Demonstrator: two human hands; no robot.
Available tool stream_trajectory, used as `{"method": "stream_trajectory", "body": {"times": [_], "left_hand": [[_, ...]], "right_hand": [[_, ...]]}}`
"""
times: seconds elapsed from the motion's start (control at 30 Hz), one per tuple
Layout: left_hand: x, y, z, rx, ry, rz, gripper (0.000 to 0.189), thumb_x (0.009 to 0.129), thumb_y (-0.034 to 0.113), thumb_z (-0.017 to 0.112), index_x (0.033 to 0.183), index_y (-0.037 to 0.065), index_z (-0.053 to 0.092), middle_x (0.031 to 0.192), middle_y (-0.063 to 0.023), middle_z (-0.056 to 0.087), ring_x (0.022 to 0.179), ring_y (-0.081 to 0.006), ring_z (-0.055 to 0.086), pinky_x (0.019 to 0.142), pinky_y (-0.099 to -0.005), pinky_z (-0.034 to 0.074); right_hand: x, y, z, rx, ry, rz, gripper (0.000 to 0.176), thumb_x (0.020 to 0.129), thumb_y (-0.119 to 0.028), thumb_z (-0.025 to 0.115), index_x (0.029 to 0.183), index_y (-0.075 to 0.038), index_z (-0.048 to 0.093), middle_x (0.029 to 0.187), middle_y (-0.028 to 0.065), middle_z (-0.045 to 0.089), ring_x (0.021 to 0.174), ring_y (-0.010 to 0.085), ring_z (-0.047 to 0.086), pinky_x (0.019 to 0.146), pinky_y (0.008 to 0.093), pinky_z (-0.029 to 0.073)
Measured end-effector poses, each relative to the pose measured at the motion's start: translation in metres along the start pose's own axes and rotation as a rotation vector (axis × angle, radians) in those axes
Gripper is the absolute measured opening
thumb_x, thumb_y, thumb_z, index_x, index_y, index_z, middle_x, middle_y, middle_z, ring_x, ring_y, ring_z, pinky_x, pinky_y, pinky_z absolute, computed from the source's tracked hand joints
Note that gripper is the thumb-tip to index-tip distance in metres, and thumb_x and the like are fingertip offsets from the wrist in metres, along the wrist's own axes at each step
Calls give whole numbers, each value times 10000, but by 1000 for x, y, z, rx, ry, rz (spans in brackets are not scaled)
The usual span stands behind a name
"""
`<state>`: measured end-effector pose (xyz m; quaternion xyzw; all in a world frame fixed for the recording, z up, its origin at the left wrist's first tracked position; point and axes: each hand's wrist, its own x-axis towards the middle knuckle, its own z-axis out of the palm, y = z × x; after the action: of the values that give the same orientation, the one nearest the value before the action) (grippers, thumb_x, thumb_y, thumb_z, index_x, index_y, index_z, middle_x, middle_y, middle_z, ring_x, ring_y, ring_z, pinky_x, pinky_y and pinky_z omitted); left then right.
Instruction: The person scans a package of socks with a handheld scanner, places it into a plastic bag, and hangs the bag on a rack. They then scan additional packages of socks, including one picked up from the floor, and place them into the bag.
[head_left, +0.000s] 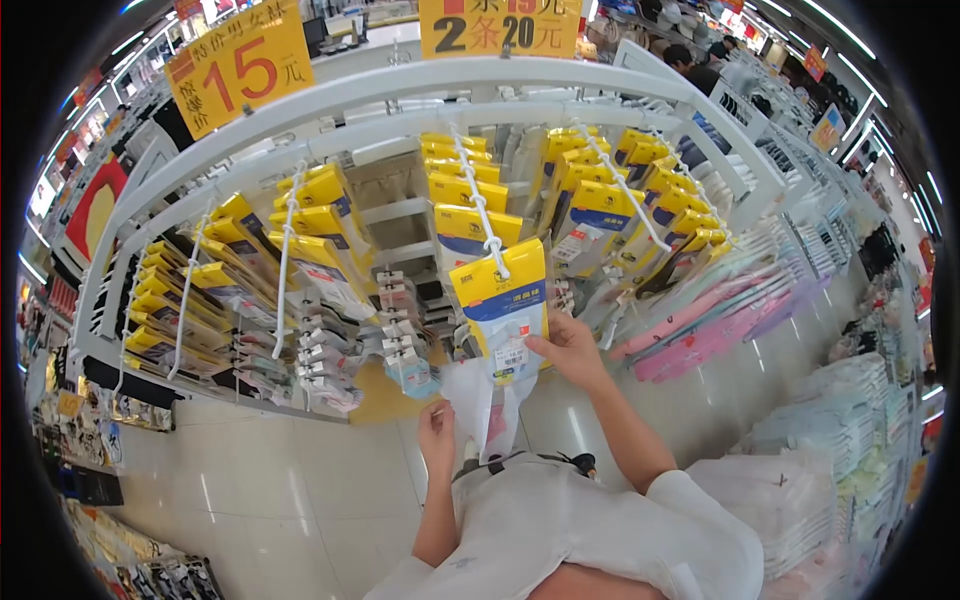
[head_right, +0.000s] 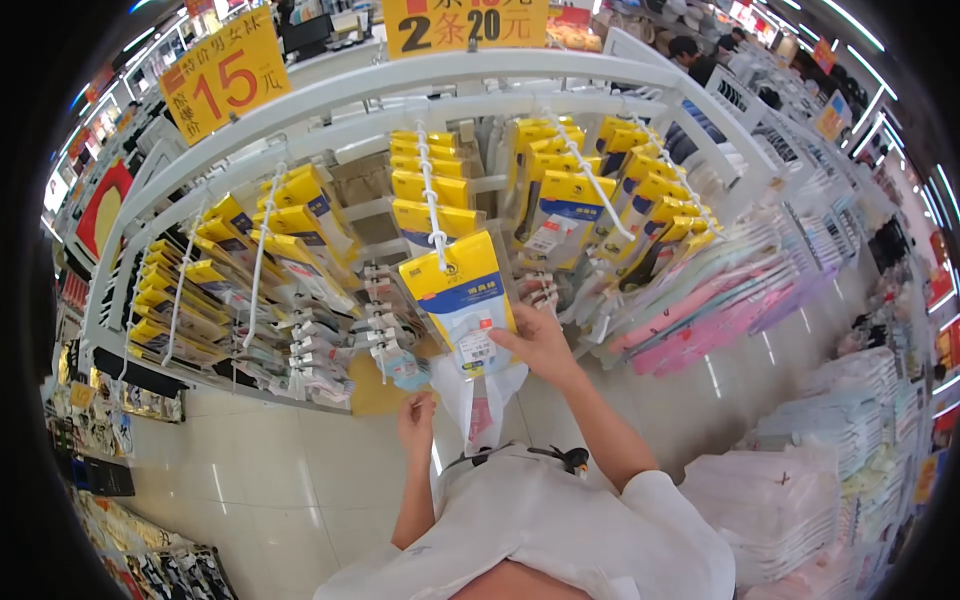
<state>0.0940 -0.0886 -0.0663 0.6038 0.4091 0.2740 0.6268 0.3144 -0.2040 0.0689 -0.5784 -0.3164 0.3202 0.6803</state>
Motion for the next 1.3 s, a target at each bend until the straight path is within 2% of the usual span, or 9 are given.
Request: {"method": "stream_trajectory", "body": {"times": [0.07,0.13,0.27,0.37,0.47,0.57,0.7,0.87,1.3], "left_hand": [[5,-2,-5,78,-23,-27,278,875,165,611,1070,-30,571,942,-83,620,830,-148,594,764,-266,470],[12,-10,-8,73,-100,-23,403,839,195,664,1133,-41,521,1088,-144,577,916,-196,589,800,-305,472],[12,-13,2,513,-274,379,808,696,261,782,1302,-57,353,1288,-255,380,1200,-377,394,999,-416,353],[3,-15,20,668,-301,330,829,684,234,776,1315,-67,329,1306,-250,359,1213,-399,370,1031,-437,315],[4,-33,28,673,-274,352,740,708,156,729,1306,-51,344,1306,-236,348,1177,-399,415,987,-428,366],[16,-43,24,570,-242,61,587,734,63,645,1262,-27,406,1240,-224,411,1099,-390,476,917,-417,419],[29,-61,8,525,-148,246,364,745,2,560,1108,-11,531,1058,-183,534,904,-356,558,770,-403,469],[30,-53,7,431,-180,152,325,745,4,569,1069,12,573,996,-142,567,768,-275,573,670,-346,460],[18,-40,14,398,-83,243,244,793,21,543,1020,-62,576,820,-134,582,684,-200,540,635,-306,437]], "right_hand": [[-3,-8,5,-3,11,27,346,851,-18,626,1183,12,534,1091,47,615,988,119,574,863,287,465],[-4,-10,3,-107,31,45,362,851,-48,638,1192,6,528,1085,37,615,974,113,573,847,276,463],[0,7,4,-124,-3,16,441,844,-104,660,1238,0,494,1142,58,591,1029,133,554,881,281,440],[0,20,3,-312,88,-47,455,845,-131,655,1240,8,478,1176,95,568,1089,163,530,940,309,402],[-11,39,4,-192,308,3,438,846,-131,650,1221,17,480,1162,107,570,1069,184,538,909,324,425],[-36,87,3,-335,464,251,498,824,-190,675,1222,24,464,1152,135,558,1046,228,550,872,345,448],[-73,152,36,-742,340,283,605,777,-285,701,1235,18,446,1138,172,541,1000,290,564,834,376,467],[-79,177,41,-896,394,333,635,752,-295,702,1242,9,436,1127,194,544,960,327,569,818,397,470],[-65,168,15,-813,282,169,228,801,-202,636,911,-6,597,752,166,592,662,313,591,627,383,469]]}}
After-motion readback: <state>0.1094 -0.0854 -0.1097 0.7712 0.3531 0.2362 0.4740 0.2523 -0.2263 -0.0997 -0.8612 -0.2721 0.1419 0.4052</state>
